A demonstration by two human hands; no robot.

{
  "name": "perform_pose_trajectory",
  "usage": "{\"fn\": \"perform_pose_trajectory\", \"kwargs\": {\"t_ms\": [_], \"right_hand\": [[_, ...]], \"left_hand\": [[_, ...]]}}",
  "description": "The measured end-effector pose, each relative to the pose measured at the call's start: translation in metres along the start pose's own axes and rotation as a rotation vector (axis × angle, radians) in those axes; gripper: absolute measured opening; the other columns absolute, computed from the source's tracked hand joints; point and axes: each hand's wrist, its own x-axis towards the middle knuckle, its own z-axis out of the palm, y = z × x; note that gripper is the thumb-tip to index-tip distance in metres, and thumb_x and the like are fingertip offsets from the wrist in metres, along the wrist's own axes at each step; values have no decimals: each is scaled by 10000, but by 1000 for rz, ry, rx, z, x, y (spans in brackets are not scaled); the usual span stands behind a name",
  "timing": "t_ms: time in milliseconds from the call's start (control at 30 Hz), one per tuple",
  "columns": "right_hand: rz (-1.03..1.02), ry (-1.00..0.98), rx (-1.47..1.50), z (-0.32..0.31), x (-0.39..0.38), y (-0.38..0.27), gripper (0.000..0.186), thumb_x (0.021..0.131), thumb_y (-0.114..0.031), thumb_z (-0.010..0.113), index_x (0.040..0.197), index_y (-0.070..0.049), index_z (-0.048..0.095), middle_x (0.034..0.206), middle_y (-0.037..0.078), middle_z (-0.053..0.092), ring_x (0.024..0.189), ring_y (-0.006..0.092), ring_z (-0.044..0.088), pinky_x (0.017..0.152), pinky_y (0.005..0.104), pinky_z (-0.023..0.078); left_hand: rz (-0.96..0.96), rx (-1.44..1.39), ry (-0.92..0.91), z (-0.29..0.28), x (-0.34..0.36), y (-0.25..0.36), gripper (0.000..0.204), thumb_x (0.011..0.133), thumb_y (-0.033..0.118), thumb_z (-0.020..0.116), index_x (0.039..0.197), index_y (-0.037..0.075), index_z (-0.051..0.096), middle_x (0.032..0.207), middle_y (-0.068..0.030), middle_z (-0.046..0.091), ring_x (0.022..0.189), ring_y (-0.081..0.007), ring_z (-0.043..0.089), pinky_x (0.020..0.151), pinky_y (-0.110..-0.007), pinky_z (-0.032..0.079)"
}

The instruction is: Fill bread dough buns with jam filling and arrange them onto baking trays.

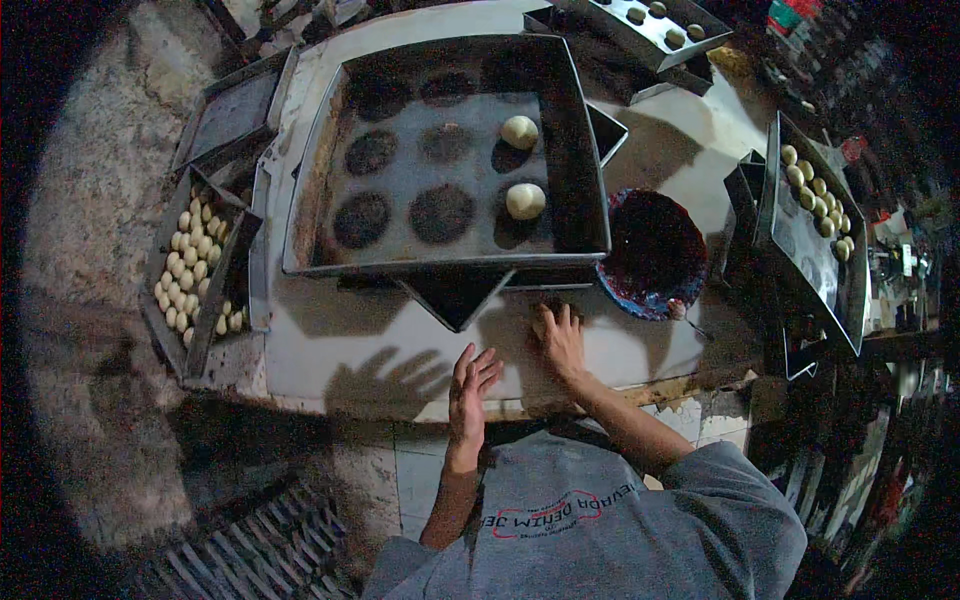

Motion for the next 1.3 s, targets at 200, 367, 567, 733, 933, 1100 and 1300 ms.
{"fn": "perform_pose_trajectory", "kwargs": {"t_ms": [200, 367, 567, 733, 933, 1100, 1300], "right_hand": [[-218, -180, -75, -3, -2, -21, 428, 675, -146, 584, 1093, -82, 516, 1133, 172, 443, 997, 382, 431, 806, 450, 403], [229, -585, 799, -73, -12, -41, 399, 687, -135, 609, 1071, -52, 538, 1098, 145, 510, 1010, 276, 494, 809, 375, 433], [-346, -100, 600, -215, 77, -154, 341, 727, -93, 639, 1051, -25, 558, 1062, 119, 553, 955, 219, 548, 811, 316, 445], [-313, -137, 459, -163, 178, -184, 283, 742, -100, 605, 1011, -29, 555, 984, 156, 544, 929, 269, 547, 726, 345, 475], [-658, 123, -379, -101, 187, -166, 557, 834, -396, 485, 1233, -24, 372, 1242, 254, 361, 1167, 381, 351, 945, 416, 341], [-527, -372, -41, -97, 203, -166, 718, 819, -533, 418, 1278, 5, 294, 1340, 253, 235, 1251, 404, 207, 1016, 450, 233], [-596, 343, 152, -224, 189, -81, 476, 795, -339, 590, 1188, -95, 478, 1326, 251, 263, 1236, 390, 259, 1010, 436, 252]], "left_hand": [[-139, 65, -230, -35, 39, 15, 508, 897, 426, 373, 1171, 4, 449, 1120, -126, 531, 970, -198, 539, 874, -321, 384], [-56, 382, -493, -68, 66, 32, 419, 908, 359, 391, 1115, 11, 500, 1086, -100, 548, 939, -180, 546, 863, -294, 395], [-111, 230, -692, -91, 65, 38, 374, 917, 324, 377, 1106, 27, 503, 1053, -93, 550, 972, -196, 527, 868, -312, 379], [-118, 196, -816, -90, 64, 35, 450, 910, 399, 367, 1119, 22, 495, 1092, -104, 542, 993, -197, 525, 876, -331, 382], [-105, 132, -688, -99, 51, 45, 478, 901, 425, 368, 1126, 22, 494, 1108, -110, 541, 998, -203, 526, 891, -333, 379], [-115, 158, -772, -66, 50, 36, 459, 902, 407, 377, 1122, 22, 495, 1112, -107, 538, 997, -199, 525, 885, -328, 378], [-166, 173, -855, -3, 54, 8, 484, 854, 409, 492, 1123, 7, 482, 1109, -107, 529, 999, -198, 511, 873, -317, 375]]}}
